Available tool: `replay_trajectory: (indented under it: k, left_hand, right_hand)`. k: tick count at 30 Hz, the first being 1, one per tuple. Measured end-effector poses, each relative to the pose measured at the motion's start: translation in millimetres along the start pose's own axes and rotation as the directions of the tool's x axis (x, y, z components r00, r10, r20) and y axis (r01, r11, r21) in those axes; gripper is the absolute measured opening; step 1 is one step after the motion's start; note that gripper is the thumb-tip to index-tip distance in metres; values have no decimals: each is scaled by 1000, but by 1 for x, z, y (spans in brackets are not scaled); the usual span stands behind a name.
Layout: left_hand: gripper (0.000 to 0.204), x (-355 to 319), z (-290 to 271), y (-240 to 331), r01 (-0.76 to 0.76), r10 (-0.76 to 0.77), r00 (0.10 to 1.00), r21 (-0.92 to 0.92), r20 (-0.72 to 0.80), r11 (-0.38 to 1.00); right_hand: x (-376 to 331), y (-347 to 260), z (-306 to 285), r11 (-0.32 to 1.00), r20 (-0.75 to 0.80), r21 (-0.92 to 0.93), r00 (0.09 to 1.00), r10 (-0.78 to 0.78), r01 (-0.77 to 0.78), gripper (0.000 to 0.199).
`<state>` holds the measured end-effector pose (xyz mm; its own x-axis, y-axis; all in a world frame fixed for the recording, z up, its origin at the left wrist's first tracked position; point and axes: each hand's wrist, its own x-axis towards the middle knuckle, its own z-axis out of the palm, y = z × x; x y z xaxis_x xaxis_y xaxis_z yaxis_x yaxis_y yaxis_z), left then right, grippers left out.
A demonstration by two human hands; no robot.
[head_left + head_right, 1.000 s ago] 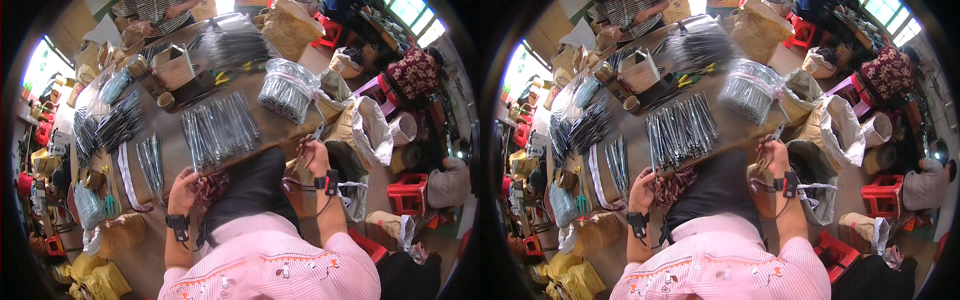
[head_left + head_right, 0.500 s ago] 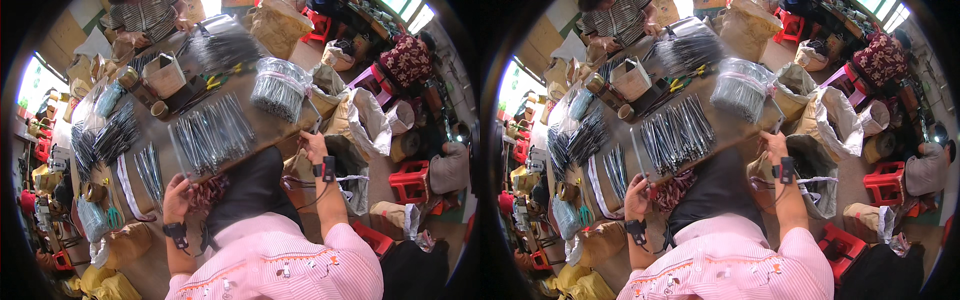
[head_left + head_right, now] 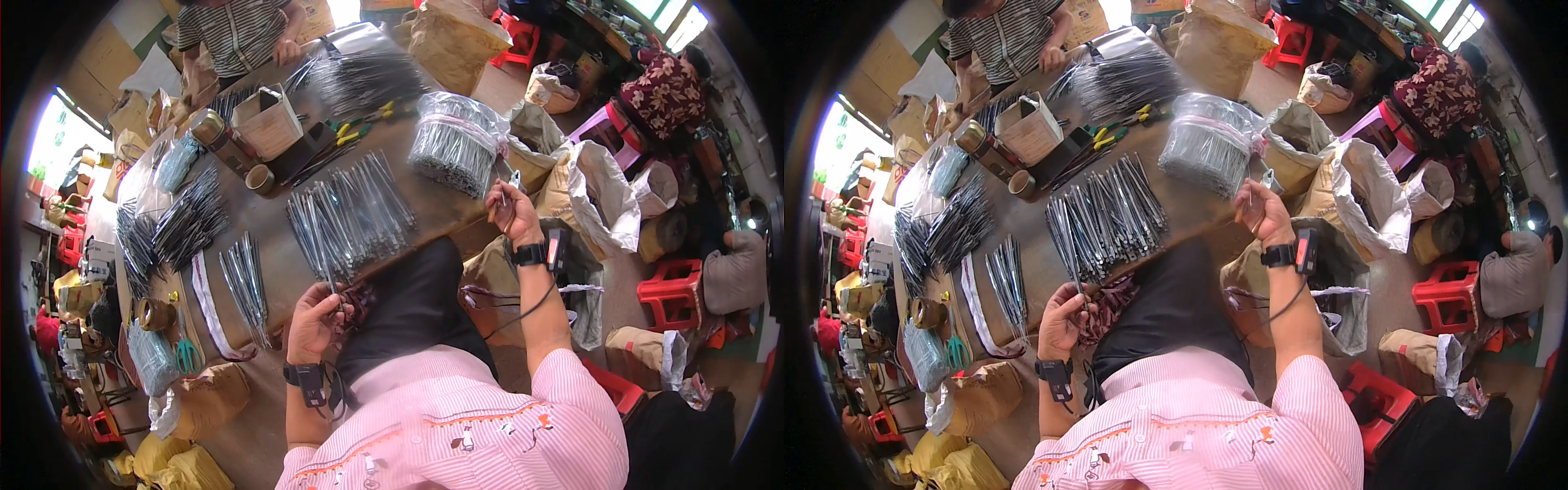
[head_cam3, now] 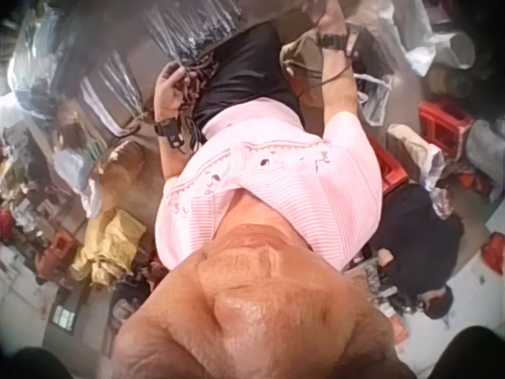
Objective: The person repeatedly picks up a metal rod and a small black plastic piece, inserts the plastic piece onto the rod, and places the assembled unit on the table. The person uses pliers to assist with the insertion and occasionally adjusts the camera.
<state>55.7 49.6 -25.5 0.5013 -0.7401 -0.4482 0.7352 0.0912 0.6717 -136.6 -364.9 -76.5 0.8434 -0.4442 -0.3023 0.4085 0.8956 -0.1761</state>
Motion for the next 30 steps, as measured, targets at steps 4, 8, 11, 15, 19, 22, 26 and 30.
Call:
replay_trajectory:
  k: [4, 8, 11, 15, 19, 22, 26, 30]
  left_hand:
    - [19, 1, 6, -4, 26, -27, 1000, 81, 1, 996]
    - [25, -1, 19, -14, 93, -95, 995, 114, 9, 989]
    - [30, 4, 37, -23, 86, -101, 991, 146, 93, 985]
    - [28, 4, 60, -28, 57, -86, 982, 169, 169, 984]
    - [19, 2, 72, -28, -8, -38, 980, 226, 196, 974]
    - [18, 2, 75, -28, -58, 19, 982, 204, 189, 977]
    - [15, 3, 74, -29, -107, 68, 980, 204, 187, 973]
    - [16, 6, 72, -31, -136, 91, 976, 228, 196, 964]
  right_hand:
    - [-32, 29, 15, 916, -118, -395, 986, -122, 66, 9]
    - [-61, 66, 39, 797, -29, -590, 983, -183, 131, 10]
    - [-73, 99, 61, 761, -4, -628, 978, -210, 161, 16]
    - [-84, 138, 83, 679, 47, -705, 969, -243, 205, 24]
    - [-92, 162, 91, 609, 82, -758, 961, -264, 232, 21]
    - [-94, 171, 92, 575, 115, -777, 957, -268, 254, 19]
    - [-96, 177, 89, 505, 149, -813, 942, -301, 290, 16]
    - [-100, 184, 84, 401, 115, -893, 965, -237, 205, 14]
